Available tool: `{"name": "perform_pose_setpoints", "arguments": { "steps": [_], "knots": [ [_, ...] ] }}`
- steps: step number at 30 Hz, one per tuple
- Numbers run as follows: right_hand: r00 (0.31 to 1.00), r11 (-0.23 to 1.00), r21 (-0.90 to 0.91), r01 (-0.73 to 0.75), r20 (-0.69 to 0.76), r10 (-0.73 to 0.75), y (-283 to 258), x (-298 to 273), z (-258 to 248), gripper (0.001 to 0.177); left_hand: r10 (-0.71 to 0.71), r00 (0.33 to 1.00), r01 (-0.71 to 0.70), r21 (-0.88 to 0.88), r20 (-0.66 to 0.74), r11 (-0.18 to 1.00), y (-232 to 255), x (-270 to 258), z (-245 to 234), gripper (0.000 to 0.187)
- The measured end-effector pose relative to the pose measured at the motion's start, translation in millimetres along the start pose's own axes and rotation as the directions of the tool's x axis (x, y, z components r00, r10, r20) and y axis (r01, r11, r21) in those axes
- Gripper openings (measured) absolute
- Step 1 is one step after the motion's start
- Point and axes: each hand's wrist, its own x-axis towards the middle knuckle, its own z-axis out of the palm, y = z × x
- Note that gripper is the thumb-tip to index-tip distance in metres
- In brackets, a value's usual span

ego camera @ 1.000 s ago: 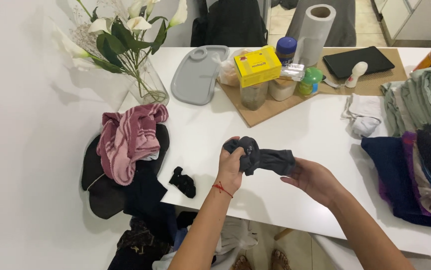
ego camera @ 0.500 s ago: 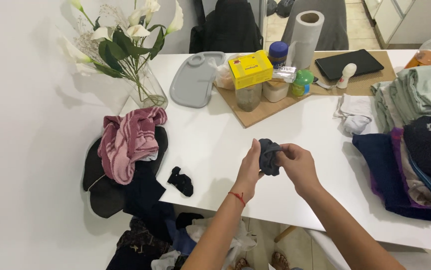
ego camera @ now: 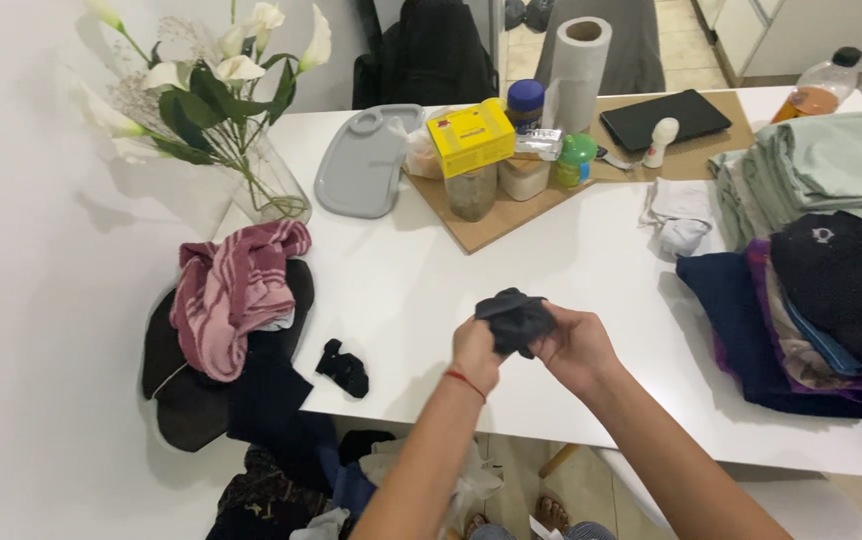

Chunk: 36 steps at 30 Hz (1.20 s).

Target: The person folds various garments on a white table, including socks, a patterned top, a blue shirt, a black top, a bra, and a black t-shirt. Each item is folded and placed into a growing stack on the right side of the table.

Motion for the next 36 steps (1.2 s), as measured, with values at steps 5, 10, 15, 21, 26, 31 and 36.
{"name": "perform_pose_setpoints", "arguments": {
  "steps": [5,10,15,21,26,31,36],
  "knots": [
    [0.996,1.0,-0.014,-0.01,-0.089,0.008,-34,-26,23,0.012,-0.202,0.976,0.216,-0.459,0.078,0.862,-3,23,-6,0.038],
    [0.987,0.998,0.037,-0.041,-0.153,0.046,-63,-39,46,0.012,-0.251,0.936,0.329,-0.358,0.247,0.874,-1,5,19,0.033],
    [0.975,0.995,-0.013,-0.097,-0.204,0.093,-66,-32,23,0.014,-0.296,0.84,0.326,0.013,0.455,0.945,12,-9,38,0.022],
    [0.997,0.977,-0.202,0.071,0.022,-0.068,-92,-47,-15,0.058,-0.011,0.785,-0.217,0.291,0.62,0.932,38,-32,62,0.032],
    [0.921,0.649,-0.75,0.127,-0.153,-0.358,-126,-29,-23,0.078,-0.163,0.809,-0.051,0.344,0.564,0.938,6,-12,83,0.047],
    [0.729,0.015,-0.998,0.055,0.03,-0.684,-194,46,-104,0.074,-0.177,0.9,-0.038,0.476,0.398,0.878,27,-20,91,0.053],
    [0.629,-0.232,-0.945,-0.23,0.038,-0.777,-254,112,-169,0.08,-0.145,0.935,0.023,0.354,0.323,0.935,4,21,91,0.026]
  ]
}}
